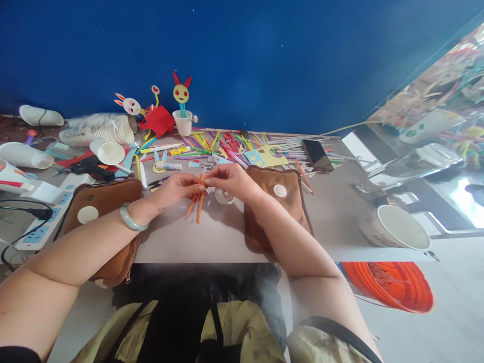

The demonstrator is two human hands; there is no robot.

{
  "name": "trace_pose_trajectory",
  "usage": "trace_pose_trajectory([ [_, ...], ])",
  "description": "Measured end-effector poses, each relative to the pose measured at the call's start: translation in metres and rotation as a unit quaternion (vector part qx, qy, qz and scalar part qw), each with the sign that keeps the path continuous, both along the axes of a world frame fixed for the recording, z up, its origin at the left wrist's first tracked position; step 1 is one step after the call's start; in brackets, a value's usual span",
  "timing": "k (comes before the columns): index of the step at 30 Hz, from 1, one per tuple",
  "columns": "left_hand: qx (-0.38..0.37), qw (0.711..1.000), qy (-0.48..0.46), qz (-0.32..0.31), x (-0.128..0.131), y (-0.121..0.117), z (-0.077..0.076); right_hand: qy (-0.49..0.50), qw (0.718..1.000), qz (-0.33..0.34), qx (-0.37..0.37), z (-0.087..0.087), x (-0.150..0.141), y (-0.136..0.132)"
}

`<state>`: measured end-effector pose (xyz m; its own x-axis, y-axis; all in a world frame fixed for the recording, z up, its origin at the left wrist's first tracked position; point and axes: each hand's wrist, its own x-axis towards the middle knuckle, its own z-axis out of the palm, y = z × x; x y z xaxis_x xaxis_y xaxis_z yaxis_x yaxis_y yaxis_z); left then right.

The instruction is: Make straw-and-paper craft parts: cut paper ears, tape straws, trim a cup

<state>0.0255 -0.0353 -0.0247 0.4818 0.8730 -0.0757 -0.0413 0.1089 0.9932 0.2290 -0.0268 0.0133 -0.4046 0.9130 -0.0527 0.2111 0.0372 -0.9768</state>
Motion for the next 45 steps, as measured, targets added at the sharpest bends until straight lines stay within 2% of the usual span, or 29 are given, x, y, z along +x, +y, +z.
trace_pose_trajectory([
  [4, 0.014, 1.0, -0.005, 0.015, 0.001, 0.001, -0.002, 0.017, 1.0, 0.004, -0.009, -0.003, -0.002, 0.001],
  [10, 0.095, 0.994, 0.007, 0.058, 0.001, 0.001, -0.003, 0.006, 1.0, 0.003, -0.007, -0.006, -0.004, -0.002],
  [15, 0.054, 0.996, -0.016, 0.068, 0.003, 0.001, -0.002, -0.012, 1.0, -0.023, 0.013, -0.003, -0.005, -0.003],
  [18, 0.054, 0.995, -0.022, 0.075, 0.004, -0.001, -0.002, -0.042, 0.999, -0.024, 0.014, -0.003, -0.006, -0.003],
  [25, 0.145, 0.982, 0.002, 0.122, 0.006, -0.003, -0.007, -0.117, 0.992, 0.02, 0.049, -0.006, -0.012, -0.006],
  [29, 0.127, 0.985, -0.009, 0.12, 0.006, -0.003, -0.008, -0.122, 0.991, 0.013, 0.052, -0.004, -0.015, -0.009],
  [36, 0.046, 0.993, -0.021, 0.102, 0.005, -0.005, -0.008, -0.127, 0.989, -0.024, 0.069, -0.002, -0.016, -0.013],
  [45, 0.042, 0.995, -0.027, 0.082, 0.005, -0.005, -0.009, -0.126, 0.988, -0.036, 0.086, -0.003, -0.016, -0.013],
])
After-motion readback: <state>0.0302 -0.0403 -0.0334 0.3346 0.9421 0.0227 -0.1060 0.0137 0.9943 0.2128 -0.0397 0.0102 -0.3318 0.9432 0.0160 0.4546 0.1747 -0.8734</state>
